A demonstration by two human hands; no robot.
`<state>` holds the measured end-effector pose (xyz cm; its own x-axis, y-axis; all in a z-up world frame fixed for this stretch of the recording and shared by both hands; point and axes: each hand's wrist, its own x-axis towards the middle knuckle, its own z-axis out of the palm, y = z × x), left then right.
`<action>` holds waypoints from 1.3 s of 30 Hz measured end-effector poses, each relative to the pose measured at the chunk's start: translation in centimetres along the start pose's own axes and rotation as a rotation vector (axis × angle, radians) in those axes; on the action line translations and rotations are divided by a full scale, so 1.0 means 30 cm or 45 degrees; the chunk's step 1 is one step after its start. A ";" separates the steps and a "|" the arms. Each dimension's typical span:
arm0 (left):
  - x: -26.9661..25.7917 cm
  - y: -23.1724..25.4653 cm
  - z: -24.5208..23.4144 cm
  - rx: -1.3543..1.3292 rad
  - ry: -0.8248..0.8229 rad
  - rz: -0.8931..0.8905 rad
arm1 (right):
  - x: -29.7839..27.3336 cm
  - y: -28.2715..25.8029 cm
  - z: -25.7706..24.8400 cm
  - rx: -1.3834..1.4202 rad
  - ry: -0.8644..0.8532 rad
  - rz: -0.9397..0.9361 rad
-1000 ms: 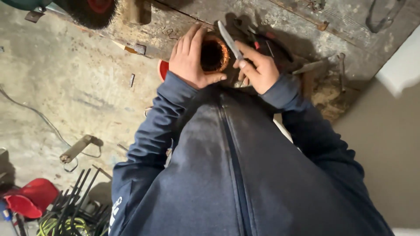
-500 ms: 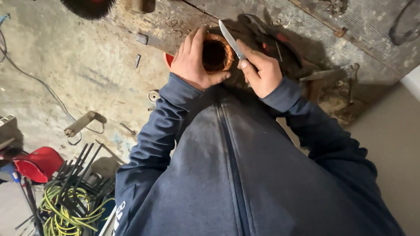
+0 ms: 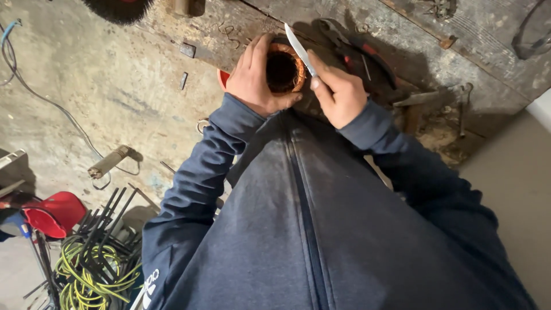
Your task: The person uses a knife and pliers to strip the insulation from a coil of copper wire. They repeatedly cut the wire and pull the insulation off, dropping the copper pieces into a red bucket.
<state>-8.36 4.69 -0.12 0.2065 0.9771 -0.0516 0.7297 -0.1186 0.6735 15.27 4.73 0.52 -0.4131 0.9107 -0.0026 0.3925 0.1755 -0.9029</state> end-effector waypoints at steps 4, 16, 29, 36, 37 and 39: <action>-0.004 -0.006 0.005 -0.027 -0.007 -0.013 | 0.004 -0.013 -0.005 -0.072 -0.009 0.026; -0.009 -0.022 0.007 -0.056 -0.045 -0.019 | -0.032 0.052 -0.046 -0.098 -0.070 -0.011; 0.050 -0.058 -0.102 -0.130 -0.141 0.366 | 0.000 0.185 -0.106 0.458 -0.398 0.277; 0.096 -0.099 -0.065 -0.035 -0.030 0.411 | 0.022 0.151 -0.107 0.591 -0.477 0.346; 0.110 -0.070 -0.067 -0.031 -0.028 0.409 | 0.019 0.162 -0.126 0.593 -0.479 0.342; 0.127 -0.017 -0.078 0.231 -0.089 0.514 | 0.016 0.186 -0.151 0.608 -0.414 0.278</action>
<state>-9.47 8.90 1.07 0.5374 0.8325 0.1347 0.6828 -0.5232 0.5099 21.00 7.85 -2.57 -0.6235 0.7329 -0.2724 0.1164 -0.2575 -0.9592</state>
